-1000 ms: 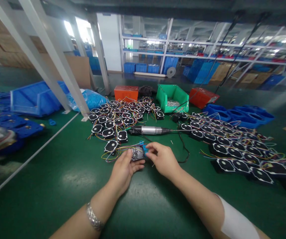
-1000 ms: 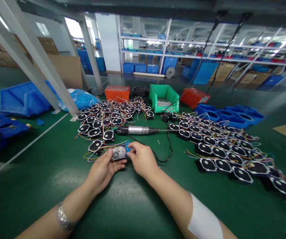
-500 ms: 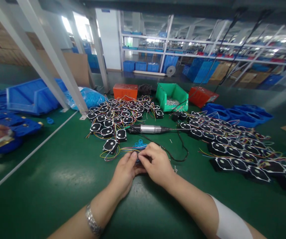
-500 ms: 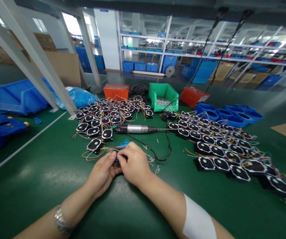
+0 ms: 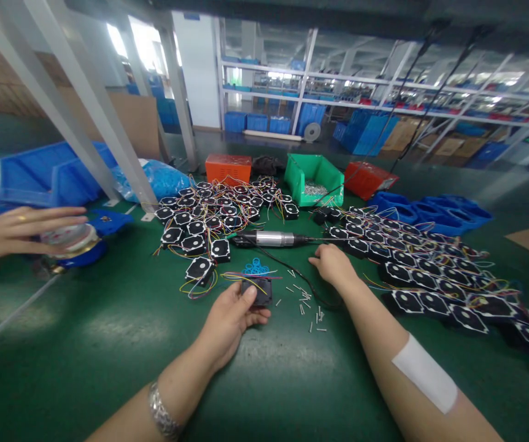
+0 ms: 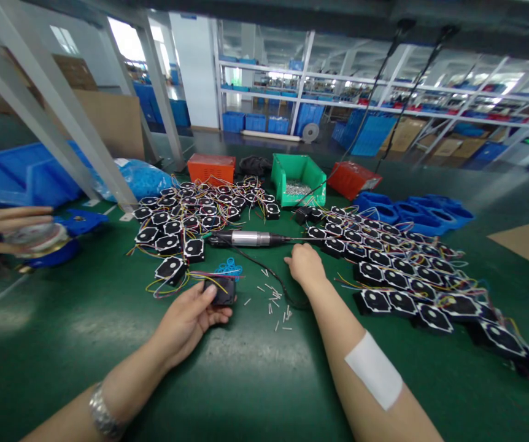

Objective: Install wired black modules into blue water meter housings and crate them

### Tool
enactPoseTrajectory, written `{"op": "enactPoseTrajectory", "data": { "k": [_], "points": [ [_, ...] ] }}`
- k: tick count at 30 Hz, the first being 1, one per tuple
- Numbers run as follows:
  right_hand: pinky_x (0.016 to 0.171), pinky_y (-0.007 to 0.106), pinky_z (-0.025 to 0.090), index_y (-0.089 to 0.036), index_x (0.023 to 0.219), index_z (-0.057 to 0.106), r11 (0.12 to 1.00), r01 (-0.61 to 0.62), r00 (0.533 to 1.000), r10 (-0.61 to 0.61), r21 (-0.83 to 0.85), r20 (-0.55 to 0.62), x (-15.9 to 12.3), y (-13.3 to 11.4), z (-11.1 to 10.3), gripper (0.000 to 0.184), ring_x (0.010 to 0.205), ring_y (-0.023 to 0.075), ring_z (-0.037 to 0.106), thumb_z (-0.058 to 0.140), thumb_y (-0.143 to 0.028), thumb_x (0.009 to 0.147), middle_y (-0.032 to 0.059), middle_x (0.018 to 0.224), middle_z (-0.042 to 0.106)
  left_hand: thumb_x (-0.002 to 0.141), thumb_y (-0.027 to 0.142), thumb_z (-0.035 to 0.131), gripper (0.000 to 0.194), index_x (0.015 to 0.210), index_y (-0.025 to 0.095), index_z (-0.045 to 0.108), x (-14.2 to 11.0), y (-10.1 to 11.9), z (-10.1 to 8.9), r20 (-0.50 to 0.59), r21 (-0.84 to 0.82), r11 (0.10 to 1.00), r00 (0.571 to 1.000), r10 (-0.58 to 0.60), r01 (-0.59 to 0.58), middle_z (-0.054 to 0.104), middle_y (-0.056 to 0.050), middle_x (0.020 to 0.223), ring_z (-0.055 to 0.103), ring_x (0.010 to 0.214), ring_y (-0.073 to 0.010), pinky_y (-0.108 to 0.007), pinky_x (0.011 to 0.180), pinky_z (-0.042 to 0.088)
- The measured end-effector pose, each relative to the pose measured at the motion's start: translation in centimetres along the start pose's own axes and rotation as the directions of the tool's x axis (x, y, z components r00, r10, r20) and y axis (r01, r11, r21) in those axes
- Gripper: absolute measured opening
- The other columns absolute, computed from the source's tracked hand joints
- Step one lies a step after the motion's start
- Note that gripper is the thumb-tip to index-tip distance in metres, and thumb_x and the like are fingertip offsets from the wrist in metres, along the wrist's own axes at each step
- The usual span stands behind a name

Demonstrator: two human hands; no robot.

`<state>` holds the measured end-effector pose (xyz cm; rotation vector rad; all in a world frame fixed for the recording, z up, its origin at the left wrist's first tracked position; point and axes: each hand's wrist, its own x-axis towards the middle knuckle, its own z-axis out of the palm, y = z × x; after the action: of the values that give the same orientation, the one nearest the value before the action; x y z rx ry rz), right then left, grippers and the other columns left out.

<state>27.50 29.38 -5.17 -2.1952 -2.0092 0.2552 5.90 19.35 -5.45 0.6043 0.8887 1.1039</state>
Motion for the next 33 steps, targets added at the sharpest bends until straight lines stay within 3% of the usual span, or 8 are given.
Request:
{"op": "enactPoseTrajectory", "data": {
  "k": [4,9,13,16,20,24,29,33],
  "points": [
    [0.076,0.026,0.037,-0.006,0.073,0.056,0.998,0.024,0.999,-0.026,0.058,0.036,0.6,0.0,0.8,0.01,0.076,0.0133,0.049,0.053,-0.016,0.074,0.0092,0.081,0.049,0.062,0.031,0.069,0.035,0.085,0.012,0.051,-0.3,0.2,0.0,0.014,0.064,0.998,1.0,0.012,-0.013,0.06,-0.003,0.068,0.055,0.046,-0.0097,-0.019,0.043,0.042],
    [0.075,0.023,0.037,-0.008,0.08,0.054,0.972,0.038,0.999,-0.036,0.234,-0.01,-0.5,-1.6,-0.3,0.008,0.074,0.0096,0.047,0.049,-0.011,0.075,0.0054,0.078,0.051,0.062,0.026,0.069,0.031,0.083,0.016,0.048,-0.4,0.7,-0.5,0.002,0.016,0.997,0.998,0.07,-0.07,0.057,0.001,0.068,0.053,0.044,-0.0075,-0.018,0.042,0.042],
    [0.065,0.016,0.04,-0.011,0.091,0.052,0.899,0.067,0.998,-0.064,0.432,-0.022,-2.6,-4.2,-1.9,0.015,0.064,0.0041,0.047,0.044,-0.019,0.08,0.0014,0.075,0.052,0.057,0.013,0.071,0.045,0.095,0.02,0.047,-0.6,1.0,-0.7,0.101,-0.081,0.997,0.995,0.025,-0.017,0.061,-0.001,0.079,0.06,0.064,-0.0135,-0.022,0.056,0.047],
    [0.057,0.014,0.041,-0.009,0.086,0.047,0.752,0.092,0.988,-0.148,0.653,0.031,-4.4,-6.0,-2.4,0.015,0.057,0.0028,0.048,0.042,-0.021,0.079,0.0001,0.069,0.051,0.054,0.011,0.073,0.055,0.102,0.023,0.048,-0.8,1.1,-0.5,0.182,-0.15,0.989,0.983,0.025,0.002,0.06,-0.004,0.094,0.059,0.084,-0.0196,-0.029,0.071,0.047],
    [0.054,0.013,0.04,-0.008,0.075,0.046,0.43,0.06,0.963,-0.264,0.901,0.062,-6.3,-7.3,-2.1,0.019,0.056,0.0029,0.046,0.05,-0.025,0.069,-0.0004,0.063,0.049,0.061,0.02,0.07,0.035,0.092,0.021,0.055,-0.7,0.8,-0.3,0.126,-0.124,0.987,0.985,0.118,-0.102,0.059,-0.003,0.092,0.058,0.082,-0.0179,-0.03,0.073,0.045],
    [0.053,0.01,0.035,-0.007,0.069,0.05,0.474,0.036,0.962,-0.254,0.88,0.097,-7.4,-8.0,-1.6,0.018,0.056,0.0014,0.042,0.054,-0.024,0.066,-0.0007,0.063,0.049,0.061,0.018,0.07,0.025,0.083,0.018,0.059,-0.3,0.5,-0.5,0.023,-0.039,0.976,0.977,0.214,-0.213,0.06,-0.002,0.085,0.054,0.083,-0.0151,-0.027,0.077,0.041],
    [0.053,0.011,0.034,-0.007,0.068,0.051,0.555,-0.019,0.961,-0.22,0.832,0.168,-7.6,-8.5,-1.1,0.014,0.055,0.0019,0.043,0.054,-0.021,0.068,-0.0014,0.061,0.05,0.06,0.017,0.07,0.025,0.083,0.017,0.059,-0.3,0.8,-0.7,-0.008,0.003,0.972,0.972,0.235,-0.235,0.06,-0.001,0.08,0.054,0.078,-0.014,-0.025,0.075,0.041],
    [0.054,0.011,0.033,-0.008,0.068,0.053,0.644,0.051,0.971,-0.212,0.763,0.114,-7.8,-8.6,-1.1,0.01,0.056,0.0022,0.044,0.054,-0.018,0.069,-0.0017,0.062,0.052,0.058,0.017,0.072,0.026,0.081,0.017,0.06,-0.3,0.8,-0.7,-0.047,0.011,0.97,0.968,0.245,-0.245,0.061,-0.001,0.08,0.055,0.076,-0.0137,-0.024,0.073,0.041]
  ]
}}
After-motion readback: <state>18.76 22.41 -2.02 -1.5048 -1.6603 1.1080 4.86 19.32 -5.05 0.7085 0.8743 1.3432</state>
